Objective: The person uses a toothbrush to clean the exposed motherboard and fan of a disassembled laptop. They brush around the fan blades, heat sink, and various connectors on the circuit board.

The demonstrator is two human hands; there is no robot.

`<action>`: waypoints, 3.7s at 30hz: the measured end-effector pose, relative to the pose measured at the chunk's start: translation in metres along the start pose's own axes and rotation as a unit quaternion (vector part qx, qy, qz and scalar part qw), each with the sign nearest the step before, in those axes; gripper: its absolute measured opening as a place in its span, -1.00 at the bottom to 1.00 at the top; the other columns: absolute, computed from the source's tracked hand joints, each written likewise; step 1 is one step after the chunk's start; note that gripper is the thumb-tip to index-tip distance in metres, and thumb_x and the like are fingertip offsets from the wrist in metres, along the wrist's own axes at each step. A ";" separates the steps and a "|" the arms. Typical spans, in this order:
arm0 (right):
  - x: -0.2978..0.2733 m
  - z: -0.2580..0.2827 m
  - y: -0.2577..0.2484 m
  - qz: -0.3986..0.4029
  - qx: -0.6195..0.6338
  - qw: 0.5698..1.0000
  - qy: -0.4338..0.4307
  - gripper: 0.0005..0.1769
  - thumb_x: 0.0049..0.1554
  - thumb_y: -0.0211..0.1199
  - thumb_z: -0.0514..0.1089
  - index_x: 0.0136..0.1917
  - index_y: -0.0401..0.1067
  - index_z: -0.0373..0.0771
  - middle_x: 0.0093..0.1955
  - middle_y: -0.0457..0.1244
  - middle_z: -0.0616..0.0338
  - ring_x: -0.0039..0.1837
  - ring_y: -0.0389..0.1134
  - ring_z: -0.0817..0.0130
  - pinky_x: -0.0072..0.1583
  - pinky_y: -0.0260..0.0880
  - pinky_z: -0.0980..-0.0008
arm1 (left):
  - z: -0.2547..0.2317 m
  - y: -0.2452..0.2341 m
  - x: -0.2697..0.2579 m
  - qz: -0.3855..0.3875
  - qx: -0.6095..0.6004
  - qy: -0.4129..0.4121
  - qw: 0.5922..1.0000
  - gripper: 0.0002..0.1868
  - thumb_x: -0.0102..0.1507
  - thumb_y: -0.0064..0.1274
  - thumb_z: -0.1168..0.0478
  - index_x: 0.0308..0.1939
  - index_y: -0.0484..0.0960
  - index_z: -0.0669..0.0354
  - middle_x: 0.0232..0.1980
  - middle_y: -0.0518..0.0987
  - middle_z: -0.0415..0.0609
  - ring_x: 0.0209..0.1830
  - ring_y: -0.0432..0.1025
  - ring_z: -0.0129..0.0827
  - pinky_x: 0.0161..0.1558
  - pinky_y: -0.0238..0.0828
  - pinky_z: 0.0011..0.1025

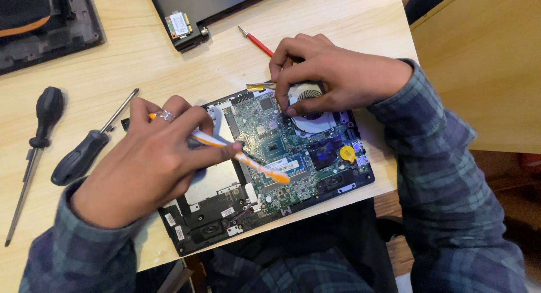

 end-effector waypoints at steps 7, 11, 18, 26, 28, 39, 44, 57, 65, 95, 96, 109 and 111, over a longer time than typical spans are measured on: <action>0.000 -0.002 0.000 -0.008 0.005 1.000 -0.006 -0.87 0.16 0.40 -0.03 0.01 0.54 0.14 0.15 0.13 0.28 0.23 0.20 0.23 0.32 -0.03 0.07 | -0.018 0.015 0.011 -0.006 0.003 0.056 0.998 -0.03 -0.32 0.40 0.32 0.21 0.54 -0.24 -0.08 0.34 0.06 -0.07 0.26 -0.03 -0.34 0.17 0.00; -0.001 -0.001 0.002 -0.009 0.002 1.000 -0.012 -0.88 0.17 0.38 -0.05 0.00 0.53 0.14 0.15 0.13 0.27 0.24 0.19 0.23 0.32 -0.04 0.07 | -0.022 0.015 0.013 -0.029 -0.006 0.035 0.999 -0.20 -0.15 0.19 0.49 0.15 0.59 -0.28 -0.09 0.37 0.02 -0.19 0.26 -0.06 -0.33 0.07 -0.05; 0.000 0.000 -0.001 -0.009 -0.005 1.000 -0.023 -0.89 0.17 0.39 -0.04 -0.01 0.52 0.13 0.13 0.12 0.27 0.23 0.20 0.26 0.30 -0.03 0.09 | -0.019 0.013 0.015 -0.069 0.016 0.027 0.997 -0.18 -0.12 0.18 0.55 0.13 0.55 -0.34 -0.12 0.39 -0.03 -0.23 0.26 -0.09 -0.26 0.03 -0.04; 0.000 -0.001 0.000 -0.004 0.007 1.000 -0.011 -0.90 0.16 0.39 -0.05 -0.04 0.52 0.13 0.12 0.12 0.27 0.26 0.18 0.27 0.31 -0.05 0.09 | -0.028 0.019 0.021 -0.088 0.008 0.041 0.995 -0.39 0.09 0.16 0.43 0.14 0.59 -0.32 -0.14 0.41 0.00 -0.20 0.29 -0.09 -0.27 0.05 -0.01; 0.000 -0.002 0.001 -0.007 0.002 1.000 -0.014 -0.91 0.17 0.38 -0.05 -0.04 0.52 0.13 0.12 0.11 0.27 0.26 0.18 0.27 0.31 -0.05 0.08 | -0.031 0.019 0.022 -0.098 0.038 0.031 0.994 -0.40 0.13 0.13 0.41 0.15 0.57 -0.40 -0.11 0.42 0.00 -0.22 0.28 -0.07 -0.30 0.03 -0.05; -0.002 -0.002 0.002 -0.013 0.012 1.000 -0.001 -0.89 0.15 0.39 -0.08 -0.04 0.52 0.12 0.13 0.11 0.27 0.24 0.18 0.24 0.33 -0.04 0.08 | -0.051 0.022 0.034 -0.122 0.038 0.023 0.992 -0.69 0.36 0.07 0.24 0.17 0.57 -0.24 -0.13 0.43 0.01 -0.18 0.32 -0.10 -0.36 0.04 -0.07; -0.002 -0.003 0.003 -0.018 0.007 1.000 -0.007 -0.90 0.15 0.38 -0.08 -0.05 0.51 0.12 0.13 0.11 0.27 0.21 0.18 0.23 0.31 -0.03 0.07 | -0.061 0.026 0.035 -0.108 0.019 -0.016 0.994 -0.55 0.27 0.07 0.31 0.22 0.55 -0.21 -0.08 0.38 0.07 -0.17 0.30 -0.02 -0.32 0.07 -0.04; -0.002 -0.005 0.005 -0.028 0.004 0.999 -0.016 -0.89 0.15 0.41 -0.05 -0.05 0.52 0.12 0.11 0.11 0.27 0.24 0.19 0.26 0.30 -0.02 0.09 | -0.025 0.014 0.018 -0.037 0.031 -0.011 0.999 -0.41 0.17 0.16 0.35 0.26 0.58 -0.28 -0.07 0.42 0.06 -0.05 0.38 -0.01 -0.24 0.13 -0.02; -0.002 -0.004 0.002 -0.023 0.003 1.000 -0.012 -0.89 0.15 0.41 -0.06 -0.05 0.51 0.12 0.11 0.11 0.27 0.23 0.19 0.25 0.29 -0.02 0.10 | -0.024 0.021 0.023 -0.060 0.019 0.025 0.998 -0.32 0.01 0.17 0.43 0.18 0.57 -0.26 -0.14 0.39 0.03 -0.19 0.32 -0.10 -0.30 0.08 -0.05; -0.002 -0.005 0.004 -0.028 0.012 1.000 -0.005 -0.86 0.12 0.42 -0.10 -0.06 0.53 0.13 0.07 0.11 0.32 0.22 0.17 0.30 0.27 -0.03 0.13 | -0.016 0.013 0.020 -0.003 0.068 -0.037 0.997 -0.42 0.11 0.18 0.18 0.24 0.58 -0.30 -0.21 0.42 -0.08 -0.60 0.37 -0.17 -0.61 0.30 -0.13; -0.002 -0.006 0.005 -0.030 0.008 0.999 -0.009 -0.86 0.12 0.43 -0.10 -0.05 0.53 0.12 0.07 0.11 0.31 0.22 0.17 0.29 0.26 -0.02 0.13 | -0.017 0.013 0.020 -0.017 0.094 -0.031 0.995 -0.40 0.09 0.22 0.18 0.23 0.58 -0.30 -0.22 0.41 -0.07 -0.60 0.36 -0.19 -0.63 0.28 -0.16; -0.002 -0.010 0.007 -0.035 0.008 0.999 -0.011 -0.88 0.14 0.39 -0.09 -0.07 0.51 0.16 0.07 0.11 0.33 0.21 0.18 0.30 0.26 -0.01 0.11 | -0.051 0.037 0.041 -0.016 0.050 -0.030 0.998 -0.30 0.12 0.08 0.27 0.38 0.42 -0.18 -0.24 0.38 -0.03 -0.80 0.34 -0.12 -0.82 0.12 -0.12; -0.003 -0.013 0.009 -0.037 0.004 0.999 -0.017 -0.85 0.11 0.41 -0.07 -0.07 0.51 0.18 0.07 0.11 0.32 0.21 0.19 0.28 0.25 0.00 0.09 | -0.046 0.027 0.036 0.066 -0.001 -0.047 0.997 -0.29 0.11 0.02 0.21 0.39 0.42 -0.23 -0.29 0.41 -0.09 -0.71 0.43 -0.03 -0.75 0.28 0.00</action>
Point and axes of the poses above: each hand's wrist, its own x-axis towards the middle knuckle, its own y-axis out of the palm, z = x × y, the point moved 3 cm from there along x, towards the middle knuckle
